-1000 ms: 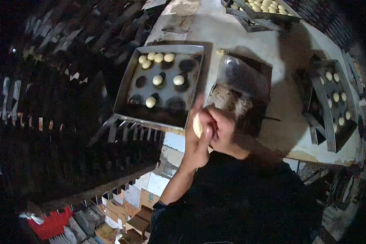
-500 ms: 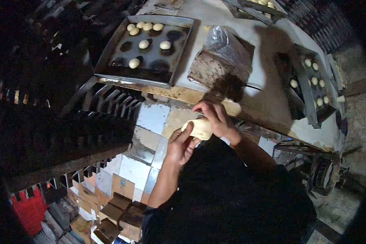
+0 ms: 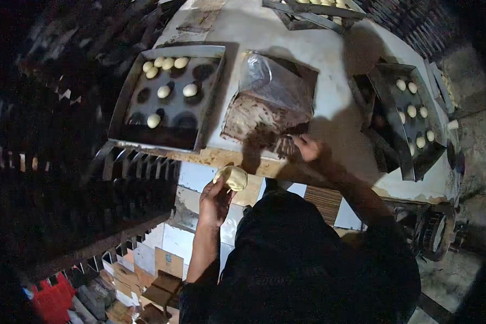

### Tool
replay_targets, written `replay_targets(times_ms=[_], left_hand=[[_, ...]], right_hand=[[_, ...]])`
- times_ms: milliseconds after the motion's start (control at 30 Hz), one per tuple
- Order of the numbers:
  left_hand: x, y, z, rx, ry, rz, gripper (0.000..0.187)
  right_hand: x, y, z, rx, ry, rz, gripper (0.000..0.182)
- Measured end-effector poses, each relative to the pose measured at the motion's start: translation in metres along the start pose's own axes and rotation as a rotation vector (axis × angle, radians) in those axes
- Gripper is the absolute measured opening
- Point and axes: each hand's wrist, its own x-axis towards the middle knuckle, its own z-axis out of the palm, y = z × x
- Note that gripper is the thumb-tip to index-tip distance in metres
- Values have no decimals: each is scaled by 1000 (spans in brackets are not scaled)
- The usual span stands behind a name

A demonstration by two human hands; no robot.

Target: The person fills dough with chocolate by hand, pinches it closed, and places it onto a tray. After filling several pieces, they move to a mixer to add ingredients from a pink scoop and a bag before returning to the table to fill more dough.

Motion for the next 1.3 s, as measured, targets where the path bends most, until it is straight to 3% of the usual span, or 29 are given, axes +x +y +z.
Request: replay_targets(times_ms=[33, 100, 167, 200, 300, 433, 467, 567, 600, 633, 667, 767, 800, 900, 967, 1067, 1133, 1167, 1233, 1300], left_hand=[[8, 0, 6, 9, 2, 13, 37], [24, -1, 18, 21, -18, 38, 40], [36, -3, 31, 33, -15, 47, 41], [42, -2, 40, 40, -4, 44, 41], [60, -11, 50, 75, 39, 55, 50], [75, -18, 50, 9, 66, 52, 40], [79, -20, 45, -30, 55, 38, 36], [84, -23, 74, 122, 193, 89, 35], [98, -38, 58, 74, 179, 107, 36], [102, -39, 78, 77, 258, 54, 35], [108, -44, 86, 52, 203, 8, 37], [113, -54, 100, -38, 98, -140, 38], [114, -55, 103, -68, 65, -189, 37], [123, -62, 93, -120, 105, -166, 36], [121, -61, 90, -115, 134, -120, 36], [111, -56, 92, -99, 165, -47, 37], [101, -43, 102, -90, 146, -7, 37], [99, -40, 103, -87, 117, 11, 38], [92, -36, 103, -80, 68, 43, 40], [75, -29, 105, -137, -21, 108, 41]], right_hand=[[5, -2, -11, 6, -33, -1, 39], [16, 16, 35, 660, 273, 157, 36], [22, 28, 96, 674, 482, 247, 33], [23, 32, 129, 358, 528, 255, 30], [37, 15, 3, 3, -182, 11, 26], [76, 24, -63, 103, -672, -171, 22], [86, 35, -67, 247, -726, -208, 22], [68, 79, 25, 1297, -430, -279, 18], [68, 78, 18, 1291, -404, -284, 19], [67, 72, -2, 1287, -378, -288, 20], [64, 63, -16, 1282, -353, -293, 22], [32, 28, -23, 1098, 240, -150, 22], [28, 35, -28, 968, 106, -221, 28], [16, 23, -26, 527, 210, -108, 36], [6, 28, -19, 533, 230, -83, 40], [0, 36, -21, 293, -9, -6, 45], [8, 31, -20, 295, 125, -46, 42], [20, 21, -16, 413, 383, -129, 38], [34, -14, -30, 938, 545, -109, 25], [42, -53, -81, 1727, 285, 118, 17]])
